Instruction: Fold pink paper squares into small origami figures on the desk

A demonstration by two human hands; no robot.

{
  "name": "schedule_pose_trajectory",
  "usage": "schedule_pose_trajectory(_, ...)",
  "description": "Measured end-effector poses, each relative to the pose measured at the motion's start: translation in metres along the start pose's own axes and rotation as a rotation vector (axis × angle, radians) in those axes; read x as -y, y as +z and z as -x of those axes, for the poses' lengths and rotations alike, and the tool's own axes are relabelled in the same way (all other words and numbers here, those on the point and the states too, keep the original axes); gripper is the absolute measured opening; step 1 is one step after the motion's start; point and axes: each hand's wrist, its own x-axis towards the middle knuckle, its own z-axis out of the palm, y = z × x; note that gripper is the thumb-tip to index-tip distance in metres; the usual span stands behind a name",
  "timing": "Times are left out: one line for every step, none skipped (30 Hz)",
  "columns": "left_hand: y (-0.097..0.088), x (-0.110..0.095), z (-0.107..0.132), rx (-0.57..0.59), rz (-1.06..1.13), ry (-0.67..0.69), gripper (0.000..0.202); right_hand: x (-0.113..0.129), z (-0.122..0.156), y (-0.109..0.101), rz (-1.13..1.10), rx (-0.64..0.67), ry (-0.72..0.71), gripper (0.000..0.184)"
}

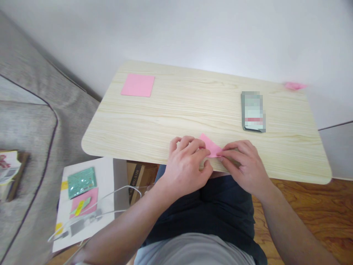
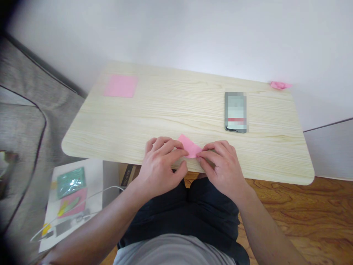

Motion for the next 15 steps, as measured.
schedule_pose_trajectory(0.002,-0.002,0.0,0.004,0.005,-0.002,0.017,0.002,0.0,0.002,-0.013,-0.007,0.011,0.011)
schedule_pose_trajectory(0.004,-0.004,0.0,0.004,0.005,-0.013,0.017,0.005,0.0,0.004,-0.027,-0.012,0.021,0.01)
schedule_pose_trajectory(0.006,-0.004,-0.001,0.004,0.003,-0.028,0.017,0.006,0.0,0.005,-0.039,-0.017,0.031,0.01)
schedule_pose_trajectory(0.007,-0.003,-0.002,0.004,0.0,-0.045,0.018,0.008,0.0,0.007,-0.049,-0.024,0.041,0.009)
schedule_pose_trajectory(0.008,-0.002,-0.003,0.006,0.0,-0.061,0.019,0.008,0.0,0.007,-0.057,-0.031,0.052,0.009)
schedule_pose_trajectory(0.009,0.0,-0.005,0.01,0.004,-0.075,0.019,0.009,0.0,0.008,-0.061,-0.041,0.065,0.009)
schedule_pose_trajectory(0.009,0.001,-0.006,0.015,0.009,-0.083,0.019,0.008,0.0,0.008,-0.063,-0.053,0.08,0.009)
schedule_pose_trajectory(0.009,0.002,-0.006,0.019,0.015,-0.087,0.018,0.007,0.0,0.008,-0.063,-0.062,0.095,0.009)
schedule_pose_trajectory(0.009,0.003,-0.007,0.022,0.017,-0.088,0.017,0.006,0.0,0.008,-0.061,-0.068,0.11,0.01)
schedule_pose_trajectory(0.008,0.002,-0.007,0.021,0.013,-0.087,0.017,0.005,0.0,0.007,-0.057,-0.07,0.122,0.01)
schedule_pose_trajectory(0.008,0.001,-0.007,0.016,0.003,-0.084,0.017,0.004,0.001,0.007,-0.053,-0.068,0.133,0.01)
schedule_pose_trajectory(0.007,-0.001,-0.007,0.01,-0.012,-0.08,0.017,0.004,0.001,0.007,-0.049,-0.062,0.141,0.01)
schedule_pose_trajectory(0.006,-0.003,-0.007,0.002,-0.029,-0.074,0.018,0.003,0.001,0.006,-0.046,-0.056,0.147,0.01)
schedule_pose_trajectory(0.005,-0.006,-0.008,-0.004,-0.047,-0.068,0.019,0.003,0.001,0.006,-0.043,-0.052,0.151,0.01)
schedule_pose_trajectory(0.004,-0.009,-0.008,-0.008,-0.063,-0.062,0.02,0.002,0.0,0.006,-0.041,-0.048,0.154,0.01)
